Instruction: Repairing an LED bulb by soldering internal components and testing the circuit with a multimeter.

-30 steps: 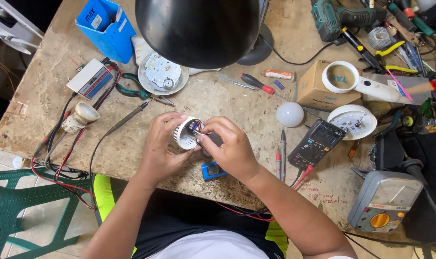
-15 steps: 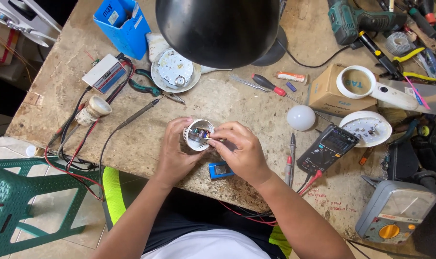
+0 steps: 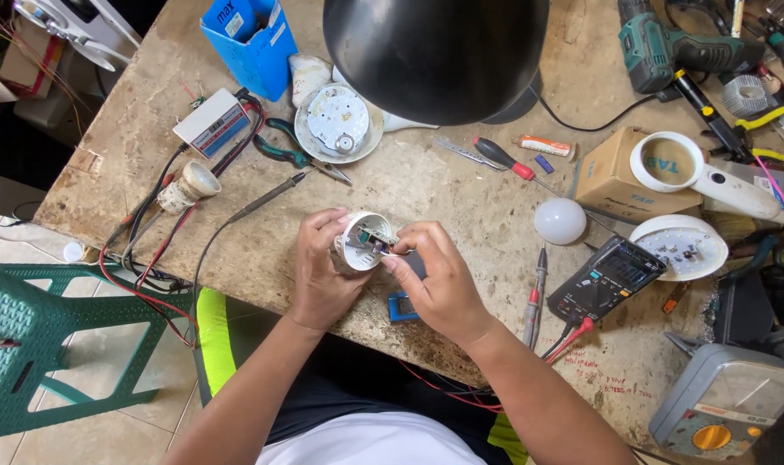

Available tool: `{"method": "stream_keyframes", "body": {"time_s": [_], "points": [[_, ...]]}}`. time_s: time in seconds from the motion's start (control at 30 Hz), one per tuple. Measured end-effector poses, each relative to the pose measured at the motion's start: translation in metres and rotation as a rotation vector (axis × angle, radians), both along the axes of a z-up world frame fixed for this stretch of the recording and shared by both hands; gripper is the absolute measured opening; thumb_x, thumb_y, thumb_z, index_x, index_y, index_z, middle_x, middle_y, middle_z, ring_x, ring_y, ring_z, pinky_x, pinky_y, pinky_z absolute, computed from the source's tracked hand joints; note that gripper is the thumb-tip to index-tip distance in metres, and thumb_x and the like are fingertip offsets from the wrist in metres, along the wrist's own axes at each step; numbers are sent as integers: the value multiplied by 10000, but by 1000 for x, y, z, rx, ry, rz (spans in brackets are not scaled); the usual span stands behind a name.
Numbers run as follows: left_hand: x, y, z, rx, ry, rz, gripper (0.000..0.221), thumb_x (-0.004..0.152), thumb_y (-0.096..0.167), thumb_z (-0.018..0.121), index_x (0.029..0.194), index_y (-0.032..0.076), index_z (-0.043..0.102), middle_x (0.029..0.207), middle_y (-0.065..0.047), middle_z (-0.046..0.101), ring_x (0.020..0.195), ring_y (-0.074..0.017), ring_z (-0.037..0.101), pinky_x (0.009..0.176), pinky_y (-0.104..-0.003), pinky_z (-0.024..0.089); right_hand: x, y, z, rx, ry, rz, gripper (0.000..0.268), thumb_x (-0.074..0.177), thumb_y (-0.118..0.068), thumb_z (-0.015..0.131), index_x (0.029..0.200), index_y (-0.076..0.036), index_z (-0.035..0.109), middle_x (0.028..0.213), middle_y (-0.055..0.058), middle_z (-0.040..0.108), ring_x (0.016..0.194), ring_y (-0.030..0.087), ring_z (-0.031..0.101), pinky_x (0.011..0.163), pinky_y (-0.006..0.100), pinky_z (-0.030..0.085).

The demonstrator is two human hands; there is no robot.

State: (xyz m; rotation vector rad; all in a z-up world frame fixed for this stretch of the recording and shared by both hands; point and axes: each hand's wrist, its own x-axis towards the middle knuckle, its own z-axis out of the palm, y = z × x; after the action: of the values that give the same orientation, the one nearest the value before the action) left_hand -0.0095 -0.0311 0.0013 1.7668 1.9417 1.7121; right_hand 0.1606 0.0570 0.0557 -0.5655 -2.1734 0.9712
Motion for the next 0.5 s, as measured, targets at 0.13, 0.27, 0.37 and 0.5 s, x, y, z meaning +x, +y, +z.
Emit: {"method": "stream_keyframes", "body": {"time_s": [0.13, 0.27, 0.37, 0.5], "points": [[2, 8, -3, 46, -47, 5, 775, 708, 211, 969, 1282, 171, 451, 1280, -164, 534, 1207, -397, 586, 972, -551, 514, 6, 6, -5, -150, 18, 65, 134, 1030, -182, 621, 1048, -55, 580, 1095, 175, 688, 1000, 381, 727, 879, 459, 556], [4, 11, -5, 49, -69, -49, 794, 703, 256, 973, 1297, 154, 456, 1266, -176, 534, 1202, -409, 589, 985, -550, 507, 12, 11, -9, -332, 21, 88, 113, 1064, -176, 544, 1064, -64, 553, 831, 135, 692, 736, 219, 682, 732, 393, 560], [7, 14, -9, 49, -106, -98, 804, 673, 254, 985, 1288, 124, 485, 1238, -181, 554, 1186, -411, 604, 998, -537, 509, 14, 17, -4, -293, 35, 33, 156, 1011, -168, 632, 1109, -68, 563, 812, 114, 687, 705, 195, 676, 706, 358, 562], [8, 15, -7, -6, -172, -176, 851, 649, 265, 995, 1317, 87, 497, 1213, -207, 575, 1168, -409, 613, 1009, -552, 512, 15, 17, 12, -88, -20, -55, 273, 901, -146, 801, 1123, -50, 675, 865, 137, 736, 775, 275, 748, 689, 343, 579]]}}
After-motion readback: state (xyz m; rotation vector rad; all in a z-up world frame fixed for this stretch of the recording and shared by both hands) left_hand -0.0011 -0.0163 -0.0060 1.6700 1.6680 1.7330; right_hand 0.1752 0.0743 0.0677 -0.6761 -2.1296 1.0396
